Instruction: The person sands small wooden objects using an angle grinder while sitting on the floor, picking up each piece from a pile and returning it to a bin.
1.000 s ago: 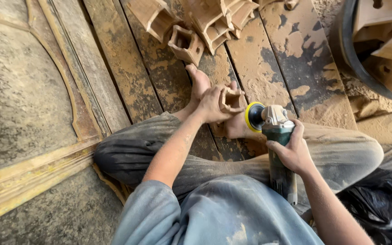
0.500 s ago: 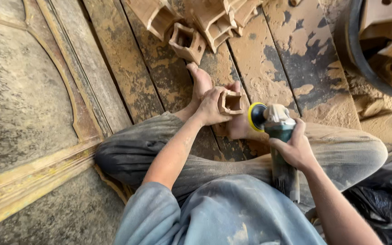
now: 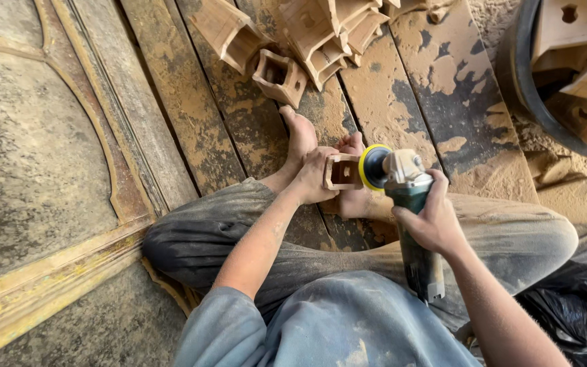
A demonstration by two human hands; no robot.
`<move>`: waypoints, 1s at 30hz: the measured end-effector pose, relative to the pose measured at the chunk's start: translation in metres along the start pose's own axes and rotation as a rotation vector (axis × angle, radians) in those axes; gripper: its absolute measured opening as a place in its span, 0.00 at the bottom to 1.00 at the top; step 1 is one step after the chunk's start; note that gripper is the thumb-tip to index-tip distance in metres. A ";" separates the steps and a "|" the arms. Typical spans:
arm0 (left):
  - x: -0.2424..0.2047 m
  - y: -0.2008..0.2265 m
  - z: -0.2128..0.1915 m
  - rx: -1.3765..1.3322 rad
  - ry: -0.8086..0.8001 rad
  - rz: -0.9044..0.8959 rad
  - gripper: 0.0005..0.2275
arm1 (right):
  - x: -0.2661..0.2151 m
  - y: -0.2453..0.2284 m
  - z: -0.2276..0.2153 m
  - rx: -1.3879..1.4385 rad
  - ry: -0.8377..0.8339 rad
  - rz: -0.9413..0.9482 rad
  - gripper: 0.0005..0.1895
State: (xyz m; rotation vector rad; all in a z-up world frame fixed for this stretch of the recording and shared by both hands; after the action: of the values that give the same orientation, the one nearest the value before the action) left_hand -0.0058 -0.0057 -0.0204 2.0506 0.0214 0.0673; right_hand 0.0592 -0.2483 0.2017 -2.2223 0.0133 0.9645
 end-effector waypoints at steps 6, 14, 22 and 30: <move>-0.004 -0.006 0.013 0.080 -0.119 -0.144 0.43 | -0.003 -0.012 0.015 -0.055 -0.074 -0.090 0.45; -0.003 0.031 -0.001 -0.049 -0.003 -0.082 0.35 | -0.002 0.007 0.028 -0.156 -0.038 -0.091 0.45; 0.003 0.031 -0.003 -0.043 0.026 -0.097 0.34 | 0.002 0.020 0.024 -0.145 0.007 -0.055 0.44; 0.002 0.022 -0.001 0.007 -0.024 -0.183 0.39 | -0.008 0.024 0.010 -0.114 0.080 0.052 0.47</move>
State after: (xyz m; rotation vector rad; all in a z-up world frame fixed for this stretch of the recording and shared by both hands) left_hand -0.0045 -0.0145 -0.0004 2.0472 0.1939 -0.0707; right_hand 0.0405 -0.2617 0.1875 -2.3744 0.0544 0.9244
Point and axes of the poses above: each hand's wrist, its own x-axis towards the middle knuckle, its own z-axis out of the palm, y = z × x, the point moved 1 cm from there along x, towards the middle knuckle
